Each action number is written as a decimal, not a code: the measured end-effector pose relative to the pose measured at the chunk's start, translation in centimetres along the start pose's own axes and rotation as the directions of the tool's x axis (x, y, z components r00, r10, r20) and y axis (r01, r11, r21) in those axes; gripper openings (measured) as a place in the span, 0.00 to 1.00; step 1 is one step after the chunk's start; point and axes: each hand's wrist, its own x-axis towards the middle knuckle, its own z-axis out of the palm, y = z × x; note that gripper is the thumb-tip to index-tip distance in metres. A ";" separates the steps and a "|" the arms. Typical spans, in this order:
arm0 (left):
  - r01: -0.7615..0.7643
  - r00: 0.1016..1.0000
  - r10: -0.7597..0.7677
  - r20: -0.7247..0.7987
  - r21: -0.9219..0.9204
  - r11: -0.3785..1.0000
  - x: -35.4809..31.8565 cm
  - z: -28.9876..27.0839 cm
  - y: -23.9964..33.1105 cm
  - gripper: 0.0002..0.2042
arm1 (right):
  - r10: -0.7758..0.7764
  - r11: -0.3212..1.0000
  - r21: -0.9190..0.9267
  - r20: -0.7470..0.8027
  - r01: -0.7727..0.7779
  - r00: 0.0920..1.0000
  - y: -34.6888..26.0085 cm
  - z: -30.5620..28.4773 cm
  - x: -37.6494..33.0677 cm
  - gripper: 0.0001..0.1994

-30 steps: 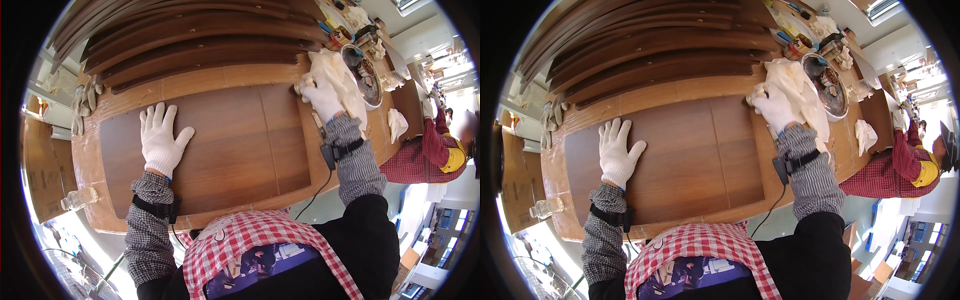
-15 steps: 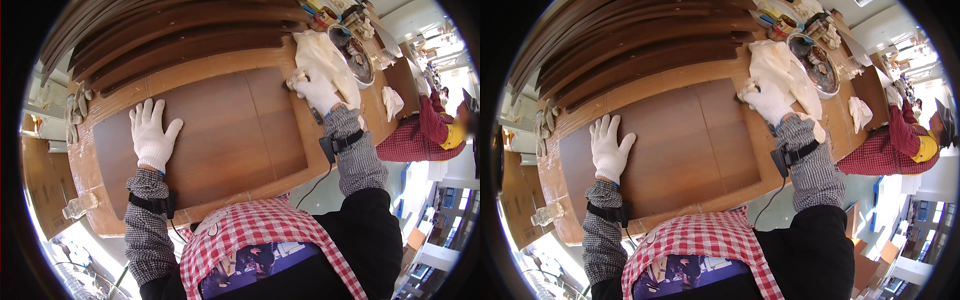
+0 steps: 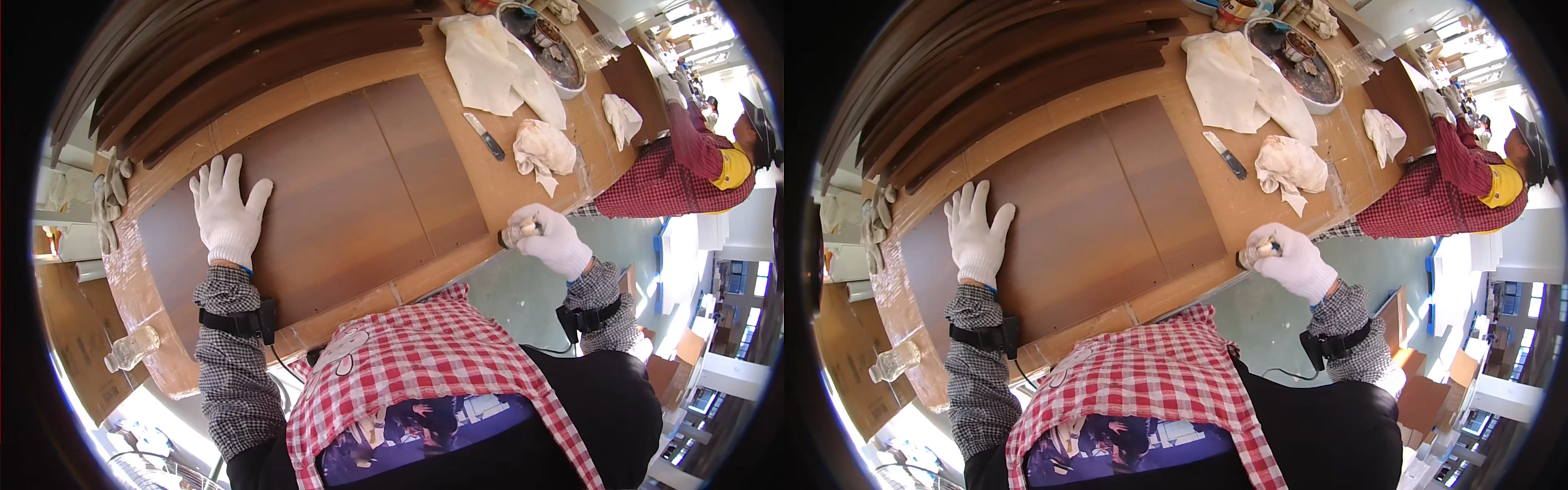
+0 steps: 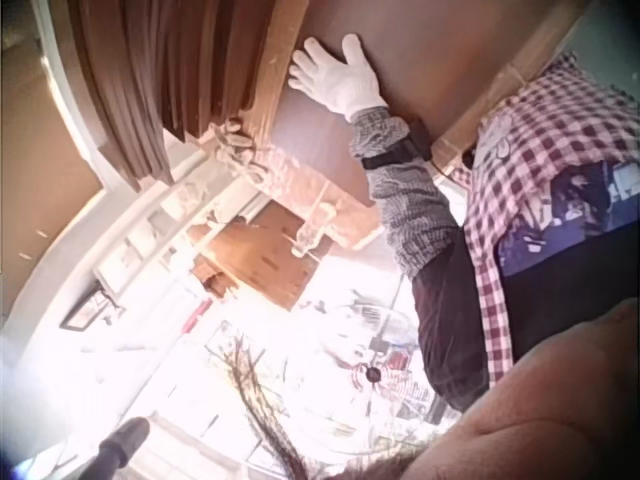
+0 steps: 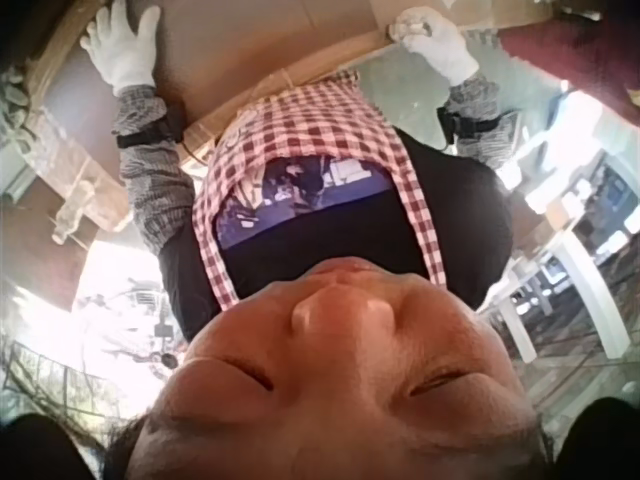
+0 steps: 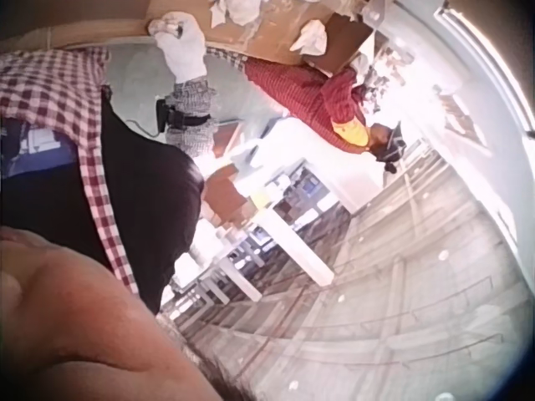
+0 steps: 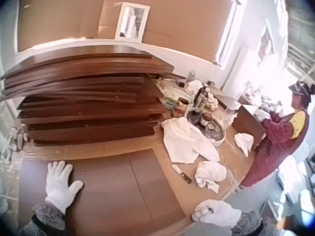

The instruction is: Cleaning and inspecting wooden furniture panels using a rag and a cleaning solution.

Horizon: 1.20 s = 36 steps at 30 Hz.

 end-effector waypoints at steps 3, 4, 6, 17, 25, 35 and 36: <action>0.011 1.000 -0.011 0.002 0.017 1.000 0.0 -0.1 -0.2 0.34 | 0.016 0.987 -0.152 -0.178 -0.044 0.984 -1.0 1.6 0.6 0.16; 0.010 1.000 -0.010 0.007 0.006 1.000 -0.1 -0.1 -0.1 0.34 | 0.019 0.984 -0.172 -0.205 -0.055 0.979 -1.0 2.1 0.8 0.16; 0.017 1.000 -0.017 0.009 -0.001 1.000 -0.2 -0.2 -0.1 0.34 | 0.015 0.979 -0.195 -0.225 -0.060 0.974 -1.0 2.5 1.5 0.16; 0.040 0.998 -0.039 0.041 -0.026 0.999 -0.4 -0.7 -0.1 0.34 | -0.231 0.956 -0.231 -0.213 0.181 0.949 -8.8 2.1 18.1 0.18; 0.036 0.994 -0.031 0.106 -0.044 0.998 0.5 -2.3 0.7 0.34 | -0.372 0.877 -0.386 -0.168 0.286 0.913 -17.8 2.7 26.7 0.22; 0.115 0.987 -0.107 0.123 -0.057 0.992 3.9 -3.1 -1.8 0.34 | -0.372 0.588 -0.748 0.088 0.308 0.924 -21.6 0.4 24.2 0.19; 0.123 0.985 -0.116 0.130 -0.044 0.991 3.8 -3.1 -1.7 0.34 | -0.318 0.563 -0.784 0.087 0.262 0.944 -22.5 0.2 23.6 0.19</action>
